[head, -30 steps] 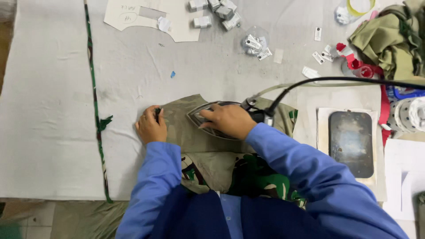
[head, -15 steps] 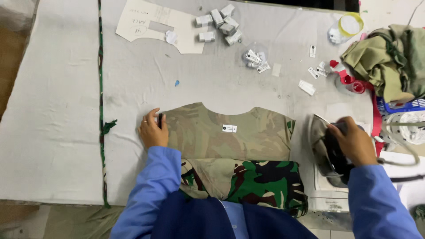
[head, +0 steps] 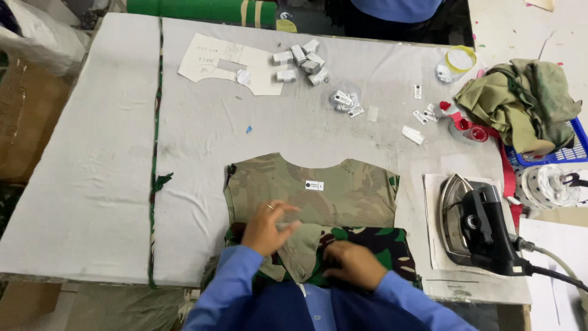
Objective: The person irons a camouflage-patterned shirt on a white-covered table. They repeatedly pick up small white labels, place them on the shirt's collar area, and press them with an iron. The person also folds the shirt and adjusts its position on the table throughout the process.
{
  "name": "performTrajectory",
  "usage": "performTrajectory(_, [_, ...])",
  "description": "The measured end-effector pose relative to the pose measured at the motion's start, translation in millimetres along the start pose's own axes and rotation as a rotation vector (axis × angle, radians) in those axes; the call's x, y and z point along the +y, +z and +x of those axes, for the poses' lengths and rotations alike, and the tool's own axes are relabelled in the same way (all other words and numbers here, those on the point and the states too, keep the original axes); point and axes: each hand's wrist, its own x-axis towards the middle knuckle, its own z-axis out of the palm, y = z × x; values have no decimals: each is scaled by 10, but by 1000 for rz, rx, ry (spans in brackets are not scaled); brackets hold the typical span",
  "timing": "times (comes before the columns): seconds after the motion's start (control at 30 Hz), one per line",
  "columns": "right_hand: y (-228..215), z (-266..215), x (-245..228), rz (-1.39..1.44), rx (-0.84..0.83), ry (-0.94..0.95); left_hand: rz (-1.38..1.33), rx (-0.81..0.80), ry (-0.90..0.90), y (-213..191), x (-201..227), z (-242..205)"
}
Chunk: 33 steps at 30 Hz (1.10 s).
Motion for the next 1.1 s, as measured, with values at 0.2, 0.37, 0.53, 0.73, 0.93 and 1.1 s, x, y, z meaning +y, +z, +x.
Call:
performTrajectory(0.2, [-116,175,-55,400,-436,54,190,-485,195,453,286,-446])
performTrajectory(0.37, [87,-11,-283,63,81,-128,372,-162,363,625,144,-383])
performTrajectory(0.53, [-79,-32,-101,-19,68,-29,158,-351,381,433,353,-231])
performTrajectory(0.73, [-63,-41,190,-103,94,7,-99,-525,294,244,383,57])
performTrajectory(0.93, [-348,91,192,-11,262,116,175,-544,289,32,447,155])
performTrajectory(1.1, [-285,82,174,153,180,258,543,-507,201,-286,-116,361])
